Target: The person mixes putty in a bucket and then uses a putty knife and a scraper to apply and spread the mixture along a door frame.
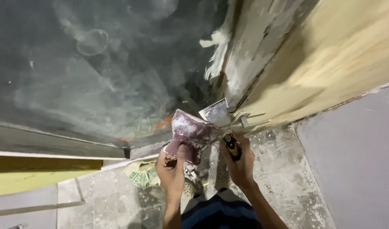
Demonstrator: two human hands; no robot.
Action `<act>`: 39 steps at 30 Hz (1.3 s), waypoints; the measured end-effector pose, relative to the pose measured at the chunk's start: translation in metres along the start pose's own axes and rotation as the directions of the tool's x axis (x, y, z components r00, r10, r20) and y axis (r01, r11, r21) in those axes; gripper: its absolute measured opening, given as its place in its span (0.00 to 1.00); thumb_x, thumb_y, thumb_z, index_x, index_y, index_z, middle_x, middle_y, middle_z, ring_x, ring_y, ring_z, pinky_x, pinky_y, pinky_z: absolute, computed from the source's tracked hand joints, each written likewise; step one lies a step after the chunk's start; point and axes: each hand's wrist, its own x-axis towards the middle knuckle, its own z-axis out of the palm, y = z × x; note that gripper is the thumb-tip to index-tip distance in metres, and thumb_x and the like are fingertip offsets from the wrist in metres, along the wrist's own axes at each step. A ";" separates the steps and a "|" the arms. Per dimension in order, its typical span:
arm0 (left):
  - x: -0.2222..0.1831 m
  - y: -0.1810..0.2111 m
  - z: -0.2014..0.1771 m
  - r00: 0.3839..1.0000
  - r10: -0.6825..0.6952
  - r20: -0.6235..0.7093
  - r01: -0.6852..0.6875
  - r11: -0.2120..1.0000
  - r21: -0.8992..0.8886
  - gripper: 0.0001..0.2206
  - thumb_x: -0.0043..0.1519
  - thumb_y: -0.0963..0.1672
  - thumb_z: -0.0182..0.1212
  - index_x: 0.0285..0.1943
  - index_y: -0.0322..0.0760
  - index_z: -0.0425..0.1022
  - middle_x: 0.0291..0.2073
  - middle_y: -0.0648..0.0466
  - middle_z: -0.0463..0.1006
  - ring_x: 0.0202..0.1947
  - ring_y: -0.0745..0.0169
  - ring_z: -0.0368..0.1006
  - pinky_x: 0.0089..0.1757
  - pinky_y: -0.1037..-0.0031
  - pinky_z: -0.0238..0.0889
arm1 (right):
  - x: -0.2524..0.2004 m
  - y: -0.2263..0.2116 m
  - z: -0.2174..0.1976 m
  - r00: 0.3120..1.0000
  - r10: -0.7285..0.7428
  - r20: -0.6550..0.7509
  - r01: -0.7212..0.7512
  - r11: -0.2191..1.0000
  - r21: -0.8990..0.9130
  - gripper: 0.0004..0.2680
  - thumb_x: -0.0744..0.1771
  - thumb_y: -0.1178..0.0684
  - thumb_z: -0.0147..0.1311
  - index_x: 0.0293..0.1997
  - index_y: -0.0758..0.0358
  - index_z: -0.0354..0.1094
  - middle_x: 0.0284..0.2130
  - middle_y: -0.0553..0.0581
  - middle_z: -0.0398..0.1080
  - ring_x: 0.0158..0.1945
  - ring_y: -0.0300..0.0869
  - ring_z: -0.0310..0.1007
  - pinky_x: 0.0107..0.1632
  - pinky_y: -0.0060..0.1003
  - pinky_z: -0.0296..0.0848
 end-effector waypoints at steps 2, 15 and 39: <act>-0.001 -0.005 -0.004 0.999 0.025 0.020 -0.023 0.998 -0.062 0.13 0.63 0.47 0.66 0.50 0.34 0.79 0.24 0.63 0.76 0.23 0.78 0.63 0.27 0.82 0.54 | -0.005 -0.003 0.004 0.995 -0.093 -0.035 0.093 0.995 0.024 0.19 0.67 0.52 0.60 0.61 0.66 0.59 0.27 0.59 0.74 0.23 0.38 0.71 0.25 0.33 0.69; 0.024 0.006 -0.033 0.988 -0.023 0.152 0.066 0.957 -0.284 0.11 0.62 0.46 0.65 0.45 0.32 0.79 0.33 0.53 0.85 0.31 0.68 0.81 0.36 0.78 0.77 | -0.016 -0.025 -0.004 0.927 -0.375 0.015 0.375 0.927 0.018 0.14 0.66 0.62 0.59 0.56 0.70 0.61 0.42 0.63 0.77 0.37 0.41 0.81 0.34 0.32 0.77; 0.041 -0.039 -0.022 0.991 -0.067 0.120 0.068 0.998 -0.001 0.15 0.62 0.48 0.68 0.47 0.30 0.79 0.31 0.52 0.84 0.26 0.71 0.74 0.28 0.79 0.65 | -0.021 -0.002 -0.010 0.960 0.177 0.216 -0.257 0.863 0.435 0.13 0.67 0.56 0.57 0.53 0.63 0.56 0.23 0.51 0.64 0.18 0.33 0.59 0.19 0.27 0.56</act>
